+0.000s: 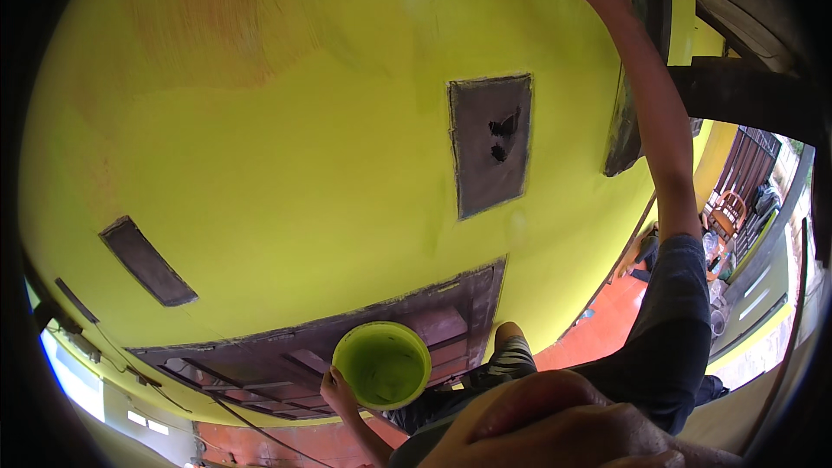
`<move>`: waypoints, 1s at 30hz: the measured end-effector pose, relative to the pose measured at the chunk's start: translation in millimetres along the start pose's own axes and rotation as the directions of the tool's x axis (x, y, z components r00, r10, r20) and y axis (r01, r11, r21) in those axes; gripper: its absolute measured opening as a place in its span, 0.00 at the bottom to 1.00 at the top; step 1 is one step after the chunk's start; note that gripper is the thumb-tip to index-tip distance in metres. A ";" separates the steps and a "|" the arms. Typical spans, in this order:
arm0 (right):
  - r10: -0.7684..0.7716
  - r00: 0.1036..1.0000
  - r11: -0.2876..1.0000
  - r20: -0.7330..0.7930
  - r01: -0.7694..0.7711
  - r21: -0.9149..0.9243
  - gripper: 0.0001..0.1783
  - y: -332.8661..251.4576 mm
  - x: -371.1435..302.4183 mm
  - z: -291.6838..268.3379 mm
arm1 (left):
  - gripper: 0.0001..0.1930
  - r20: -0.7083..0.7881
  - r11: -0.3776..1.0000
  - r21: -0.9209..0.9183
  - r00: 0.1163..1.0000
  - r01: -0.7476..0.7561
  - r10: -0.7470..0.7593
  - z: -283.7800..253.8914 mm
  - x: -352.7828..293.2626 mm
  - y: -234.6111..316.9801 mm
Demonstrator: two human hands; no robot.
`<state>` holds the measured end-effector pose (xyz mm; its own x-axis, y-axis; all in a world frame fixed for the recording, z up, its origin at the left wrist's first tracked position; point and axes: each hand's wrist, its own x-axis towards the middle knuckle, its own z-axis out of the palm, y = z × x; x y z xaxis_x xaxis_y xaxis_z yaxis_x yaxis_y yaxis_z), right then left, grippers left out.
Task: The person paints a ceiling with yellow paint using a brush and a small bucket. They repeatedly dip the brush into the bucket and apply paint to the ceiling surface, covering areas around dark rectangular patches.
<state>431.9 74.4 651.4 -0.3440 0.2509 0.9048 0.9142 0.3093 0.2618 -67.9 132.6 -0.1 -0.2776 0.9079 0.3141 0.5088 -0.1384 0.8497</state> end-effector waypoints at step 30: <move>-0.077 0.978 0.995 -0.194 0.088 0.049 0.13 -2.1 12.8 15.2 | 0.18 0.027 0.998 -0.061 0.999 -0.021 0.023 6.1 -4.3 6.9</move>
<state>422.3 90.9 657.3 -0.3653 0.0433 0.9299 0.8686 0.3750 0.3238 -58.3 130.2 1.9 -0.2439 0.9147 0.3222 0.4641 -0.1817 0.8669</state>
